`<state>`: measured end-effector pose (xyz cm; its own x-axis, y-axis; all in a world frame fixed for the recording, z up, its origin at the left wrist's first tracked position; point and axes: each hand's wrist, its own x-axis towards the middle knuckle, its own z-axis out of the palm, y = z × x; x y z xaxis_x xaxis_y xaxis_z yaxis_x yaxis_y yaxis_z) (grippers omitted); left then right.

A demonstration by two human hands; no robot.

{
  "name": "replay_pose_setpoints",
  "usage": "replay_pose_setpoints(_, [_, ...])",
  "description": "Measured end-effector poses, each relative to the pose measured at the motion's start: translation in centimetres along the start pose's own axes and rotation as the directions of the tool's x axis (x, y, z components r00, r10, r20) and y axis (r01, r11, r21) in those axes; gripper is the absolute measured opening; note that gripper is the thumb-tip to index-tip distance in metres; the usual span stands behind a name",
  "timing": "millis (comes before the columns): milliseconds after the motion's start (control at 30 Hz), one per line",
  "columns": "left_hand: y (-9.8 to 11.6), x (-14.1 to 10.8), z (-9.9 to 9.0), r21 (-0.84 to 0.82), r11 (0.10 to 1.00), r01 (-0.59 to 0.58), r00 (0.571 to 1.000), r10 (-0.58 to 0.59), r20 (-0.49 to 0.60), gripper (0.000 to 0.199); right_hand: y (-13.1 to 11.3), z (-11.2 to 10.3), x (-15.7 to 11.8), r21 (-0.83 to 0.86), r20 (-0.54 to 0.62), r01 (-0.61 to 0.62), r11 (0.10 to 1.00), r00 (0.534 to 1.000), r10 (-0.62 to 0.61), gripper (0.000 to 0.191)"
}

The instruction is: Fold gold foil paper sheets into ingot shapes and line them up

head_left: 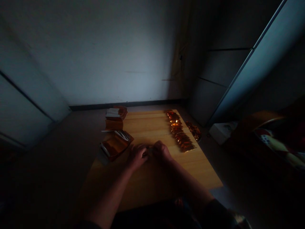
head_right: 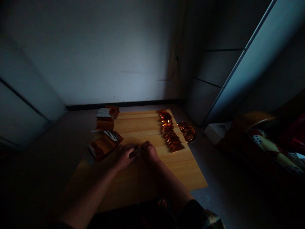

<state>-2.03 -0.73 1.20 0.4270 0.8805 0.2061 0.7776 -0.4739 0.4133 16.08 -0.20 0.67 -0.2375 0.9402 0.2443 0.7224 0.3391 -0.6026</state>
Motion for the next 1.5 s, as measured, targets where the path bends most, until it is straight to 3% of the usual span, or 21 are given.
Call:
replay_pose_setpoints(200, [0.7, -0.1, 1.1, 0.026, 0.997, 0.076, 0.993, -0.074, -0.091, 0.033, -0.9, 0.6, -2.3, -0.042, 0.042, 0.054, 0.998, 0.998, -0.052, 0.015])
replay_pose_setpoints(400, [2.6, -0.2, 2.3, 0.096, 0.963, 0.251, 0.954, -0.229, -0.196, 0.034, -2.2, 0.2, -3.3, -0.116, -0.003, -0.041, 0.992, 0.999, 0.041, 0.024])
replay_pose_setpoints(567, [2.9, -0.4, 2.6, 0.115, 0.949, 0.293, 0.947, -0.272, -0.169, 0.036, -2.5, -0.4, -3.2, -0.256, 0.085, 0.017, 0.966, 0.996, 0.005, 0.016])
replay_pose_setpoints(733, [1.9, -0.9, 0.9, 0.09, 0.978, 0.19, 0.982, -0.187, -0.041, 0.029, -2.5, -0.2, -3.4, -0.332, 0.12, 0.108, 0.937, 0.99, -0.072, 0.019])
replay_pose_setpoints(833, [1.2, -1.2, -0.2, 0.079, 0.986, 0.145, 0.989, -0.146, 0.012, 0.035, -2.6, 0.0, -3.7, -0.373, 0.13, 0.129, 0.919, 0.988, -0.086, 0.021])
replay_pose_setpoints(933, [0.8, -1.3, -0.9, 0.078, 0.99, 0.113, 0.993, -0.115, 0.018, 0.039, -2.7, -0.5, -3.7, -0.395, 0.154, 0.153, 0.906, 0.983, -0.099, 0.019])
replay_pose_setpoints(1167, [0.7, -0.7, -2.0, 0.163, 0.985, 0.047, 0.998, -0.053, 0.033, 0.029, -2.0, -2.3, -2.3, -0.409, 0.203, 0.182, 0.894, 0.973, -0.105, 0.02])
replay_pose_setpoints(1500, [-0.3, -0.7, -1.3, 0.247, 0.959, -0.14, 0.99, 0.144, 0.002, 0.031, -2.0, -1.0, -2.1, -0.454, 0.177, 0.121, 0.883, 0.983, -0.044, 0.023])
